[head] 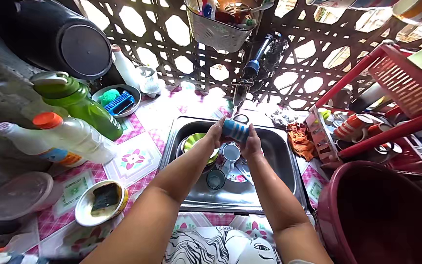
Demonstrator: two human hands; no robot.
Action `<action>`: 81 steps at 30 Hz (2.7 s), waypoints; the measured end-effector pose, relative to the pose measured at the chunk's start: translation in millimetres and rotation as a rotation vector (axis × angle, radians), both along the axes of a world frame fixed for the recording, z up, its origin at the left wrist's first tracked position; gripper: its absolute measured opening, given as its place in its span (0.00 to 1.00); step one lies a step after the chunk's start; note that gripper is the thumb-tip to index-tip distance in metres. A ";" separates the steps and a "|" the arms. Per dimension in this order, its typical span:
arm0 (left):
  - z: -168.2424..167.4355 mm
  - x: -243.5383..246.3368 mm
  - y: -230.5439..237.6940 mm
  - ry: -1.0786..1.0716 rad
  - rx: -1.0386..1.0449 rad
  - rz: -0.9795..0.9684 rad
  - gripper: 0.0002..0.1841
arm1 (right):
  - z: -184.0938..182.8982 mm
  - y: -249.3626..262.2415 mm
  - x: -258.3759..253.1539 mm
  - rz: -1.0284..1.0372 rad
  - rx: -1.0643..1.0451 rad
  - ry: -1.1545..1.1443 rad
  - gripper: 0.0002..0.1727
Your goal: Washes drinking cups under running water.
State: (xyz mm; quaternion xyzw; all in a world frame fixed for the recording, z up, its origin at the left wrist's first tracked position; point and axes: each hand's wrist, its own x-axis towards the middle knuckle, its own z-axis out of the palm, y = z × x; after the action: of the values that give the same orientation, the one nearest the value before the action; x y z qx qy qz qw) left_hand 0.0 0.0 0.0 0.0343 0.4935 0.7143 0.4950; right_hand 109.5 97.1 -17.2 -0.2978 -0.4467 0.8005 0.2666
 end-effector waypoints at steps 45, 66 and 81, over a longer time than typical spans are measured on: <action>19.9 -33.4 20.7 0.851 -0.141 -0.131 0.14 | 8.4 -12.2 0.7 -0.080 -0.469 0.036 0.25; 14.7 -22.6 19.7 0.670 -0.309 0.187 0.24 | 24.7 -10.6 -28.9 0.142 1.213 -0.398 0.20; -35.8 5.7 -8.5 -0.282 0.372 0.214 0.24 | 57.0 -2.5 -8.1 0.465 1.584 -0.331 0.21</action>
State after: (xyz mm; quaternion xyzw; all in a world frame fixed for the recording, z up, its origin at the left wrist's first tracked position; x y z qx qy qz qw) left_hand 5.7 -8.5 -35.8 -0.0276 0.2803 0.8389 0.4658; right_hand 101.4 94.6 39.8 -0.0366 -0.9597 0.2310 0.1560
